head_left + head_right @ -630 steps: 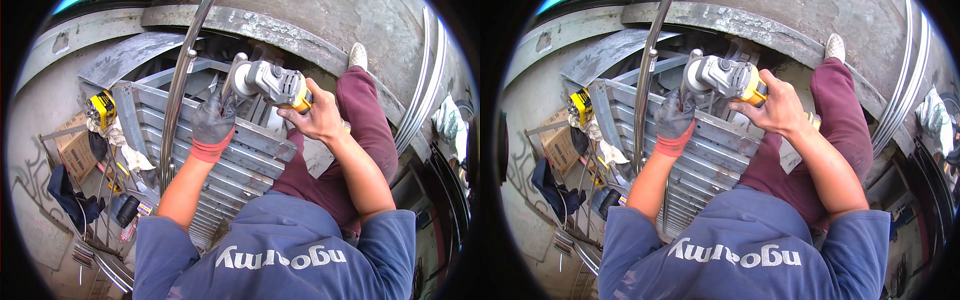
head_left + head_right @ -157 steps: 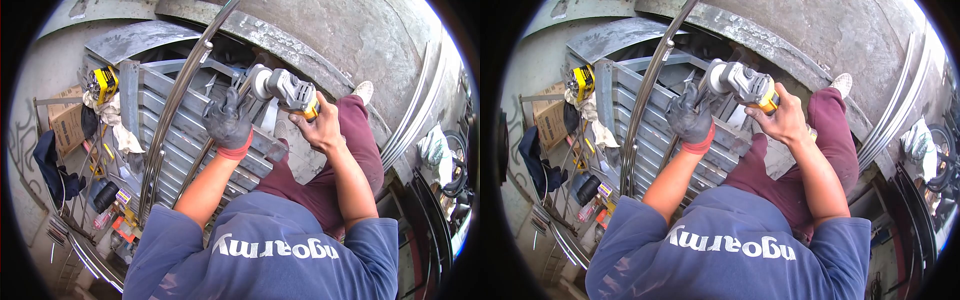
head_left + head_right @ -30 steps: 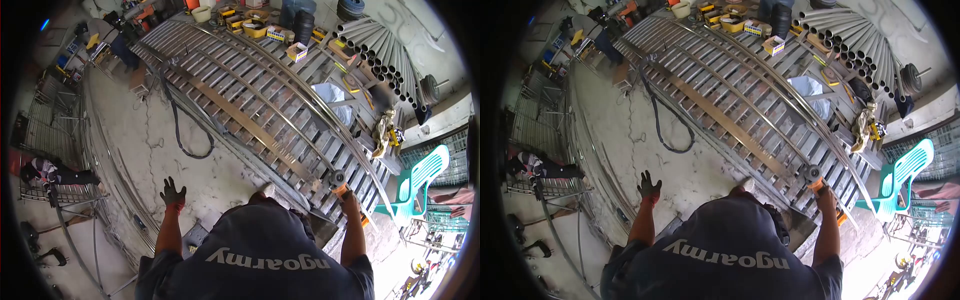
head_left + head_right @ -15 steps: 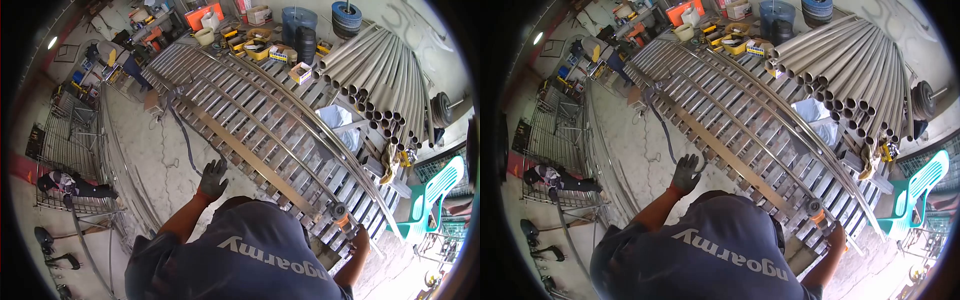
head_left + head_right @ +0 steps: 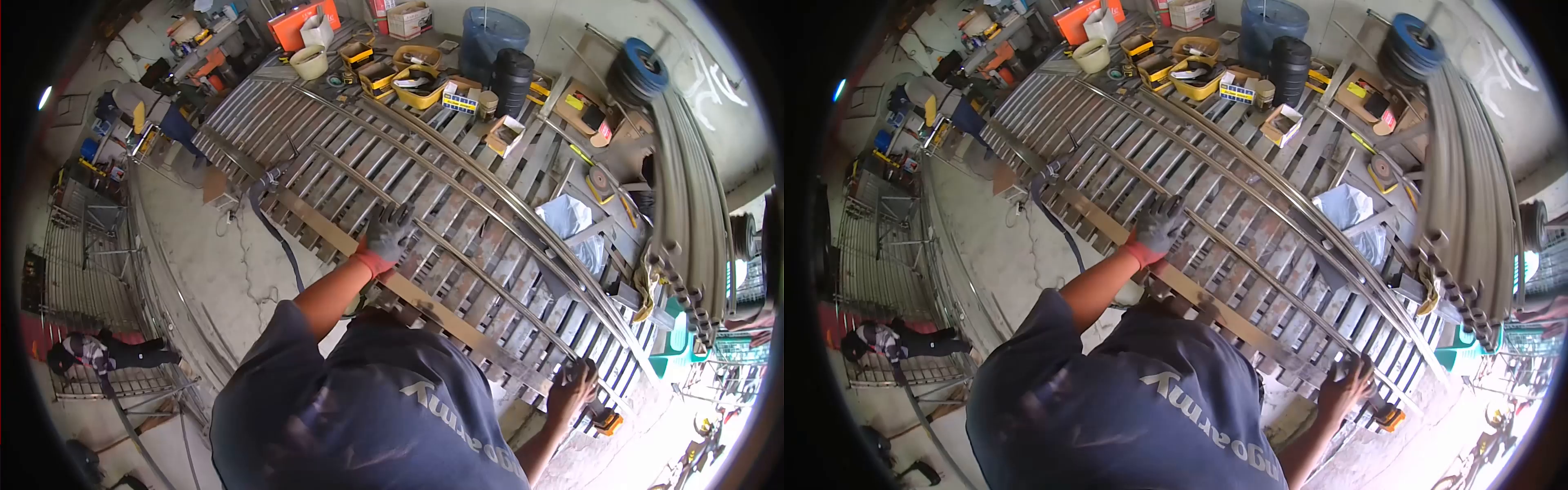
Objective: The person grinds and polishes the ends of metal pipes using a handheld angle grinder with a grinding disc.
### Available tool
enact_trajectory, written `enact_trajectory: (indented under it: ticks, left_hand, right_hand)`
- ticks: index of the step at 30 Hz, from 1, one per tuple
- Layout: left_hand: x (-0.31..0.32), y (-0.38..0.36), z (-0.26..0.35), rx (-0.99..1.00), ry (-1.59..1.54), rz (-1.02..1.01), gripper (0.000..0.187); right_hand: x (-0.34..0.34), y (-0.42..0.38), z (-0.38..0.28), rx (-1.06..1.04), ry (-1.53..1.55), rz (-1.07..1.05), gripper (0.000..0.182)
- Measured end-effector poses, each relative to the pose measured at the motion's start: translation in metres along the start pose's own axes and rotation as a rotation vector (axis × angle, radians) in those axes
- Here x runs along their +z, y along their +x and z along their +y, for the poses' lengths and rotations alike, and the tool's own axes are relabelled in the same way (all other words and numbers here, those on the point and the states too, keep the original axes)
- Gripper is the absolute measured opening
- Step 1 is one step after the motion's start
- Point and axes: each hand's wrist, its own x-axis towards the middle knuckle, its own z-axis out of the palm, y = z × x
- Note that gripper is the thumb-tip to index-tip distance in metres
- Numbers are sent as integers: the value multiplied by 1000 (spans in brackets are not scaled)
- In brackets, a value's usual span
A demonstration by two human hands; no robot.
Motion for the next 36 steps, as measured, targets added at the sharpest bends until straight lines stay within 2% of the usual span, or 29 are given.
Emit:
enact_trajectory:
  ticks: [1,4,6,9,10,13,14,15,16,19,20,21,22,25,26,27,29,32,35,36]
  left_hand:
    - [6,19,-25,21,52,-12,80]
    - [24,53,-93,70,149,-75,71]
    - [40,71,-134,115,161,-124,60]
    - [59,95,-172,393,217,-167,37]
    - [77,101,-174,496,442,-29,28]
    - [55,108,-166,510,303,95,31]
    - [47,113,-164,586,134,80,40]
    - [41,118,-158,625,91,149,44]
    - [32,123,-144,662,47,214,47]
    - [-21,123,-96,750,-52,338,56]
    - [-37,123,-76,787,-15,333,52]
    - [-55,123,-57,826,28,333,49]
    - [-78,117,-38,827,121,426,47]
    - [-144,100,4,826,453,610,53]
    - [-156,92,22,828,203,462,53]
    - [-151,90,38,725,100,527,40]
    - [-155,93,47,705,94,414,24]
    - [-167,93,21,715,95,370,16]
    - [-183,98,-36,754,107,510,16]
    - [-189,98,-54,747,155,464,15]
  right_hand:
    - [17,-3,-17,-91,-4,18,59]
    - [5,-10,-120,-45,27,-218,66]
    - [2,-15,-173,-104,30,-240,64]
    - [-8,-13,-236,-191,67,-248,63]
    - [-14,-12,-255,-195,72,-250,62]
    - [-27,-9,-298,-231,83,-243,63]
    - [-28,-8,-309,-247,83,-230,64]
    - [-27,-6,-320,-262,86,-218,66]
    - [-32,-3,-337,-252,61,-249,71]
    - [-26,8,-369,-335,76,-138,76]
    - [-26,15,-381,-349,70,-143,79]
    - [-24,22,-388,-347,23,-185,78]
    - [-21,28,-396,-350,39,-166,78]
    - [14,51,-388,-407,34,-113,78]
    - [18,58,-387,-418,81,-90,72]
    - [17,65,-384,-390,137,-108,66]
    - [13,73,-377,-335,252,-150,54]
    - [5,71,-369,-265,207,-35,23]
    - [8,73,-351,-255,239,87,15]
    - [10,73,-345,-262,242,96,14]
